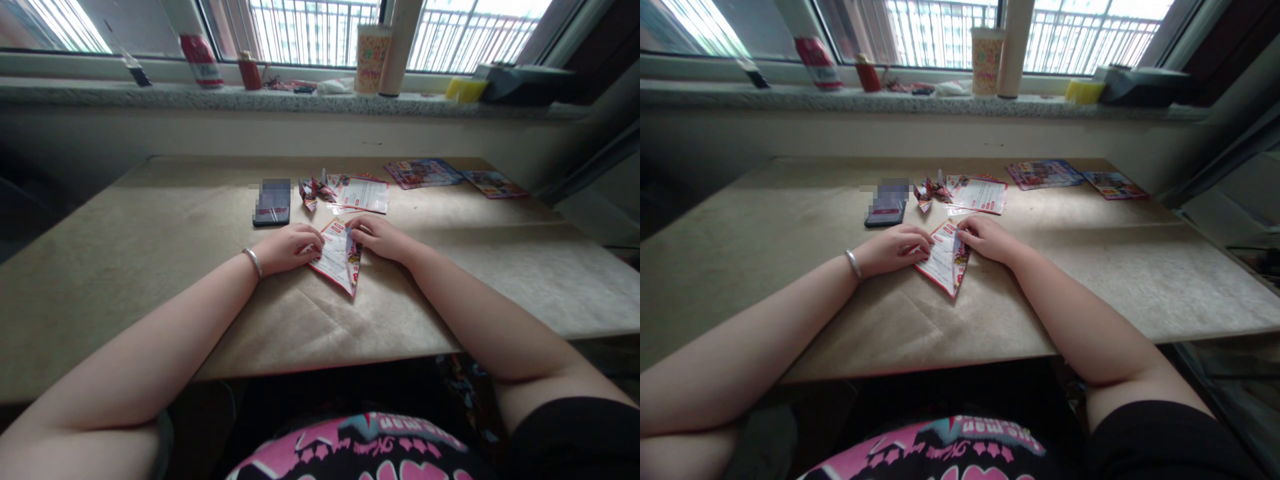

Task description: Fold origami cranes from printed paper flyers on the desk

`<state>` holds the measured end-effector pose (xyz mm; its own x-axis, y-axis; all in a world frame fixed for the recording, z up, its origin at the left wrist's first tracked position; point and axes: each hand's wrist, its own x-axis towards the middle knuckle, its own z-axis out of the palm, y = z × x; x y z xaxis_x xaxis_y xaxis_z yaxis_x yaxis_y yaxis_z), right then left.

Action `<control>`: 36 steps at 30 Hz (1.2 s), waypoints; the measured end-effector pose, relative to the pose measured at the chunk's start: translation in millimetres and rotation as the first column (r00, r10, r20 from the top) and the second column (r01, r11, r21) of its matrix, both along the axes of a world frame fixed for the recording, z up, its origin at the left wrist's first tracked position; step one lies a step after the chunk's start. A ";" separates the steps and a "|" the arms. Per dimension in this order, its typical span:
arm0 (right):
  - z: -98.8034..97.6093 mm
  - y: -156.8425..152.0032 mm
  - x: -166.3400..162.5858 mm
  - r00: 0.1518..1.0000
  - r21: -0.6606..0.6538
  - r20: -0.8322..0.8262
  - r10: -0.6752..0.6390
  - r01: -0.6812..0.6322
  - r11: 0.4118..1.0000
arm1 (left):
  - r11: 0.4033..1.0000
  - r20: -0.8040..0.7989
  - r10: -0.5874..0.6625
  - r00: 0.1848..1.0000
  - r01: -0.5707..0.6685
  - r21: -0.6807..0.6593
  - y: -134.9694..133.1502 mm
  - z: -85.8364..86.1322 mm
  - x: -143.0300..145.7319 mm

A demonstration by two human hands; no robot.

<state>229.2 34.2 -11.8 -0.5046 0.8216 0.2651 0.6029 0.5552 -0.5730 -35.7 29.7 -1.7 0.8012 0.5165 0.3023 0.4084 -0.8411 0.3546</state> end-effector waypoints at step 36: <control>9.2 6.1 32.7 0.901 0.098 0.433 0.009 -0.057 0.994 | 0.998 -0.214 0.037 0.976 -0.024 0.063 0.3 4.2 -2.5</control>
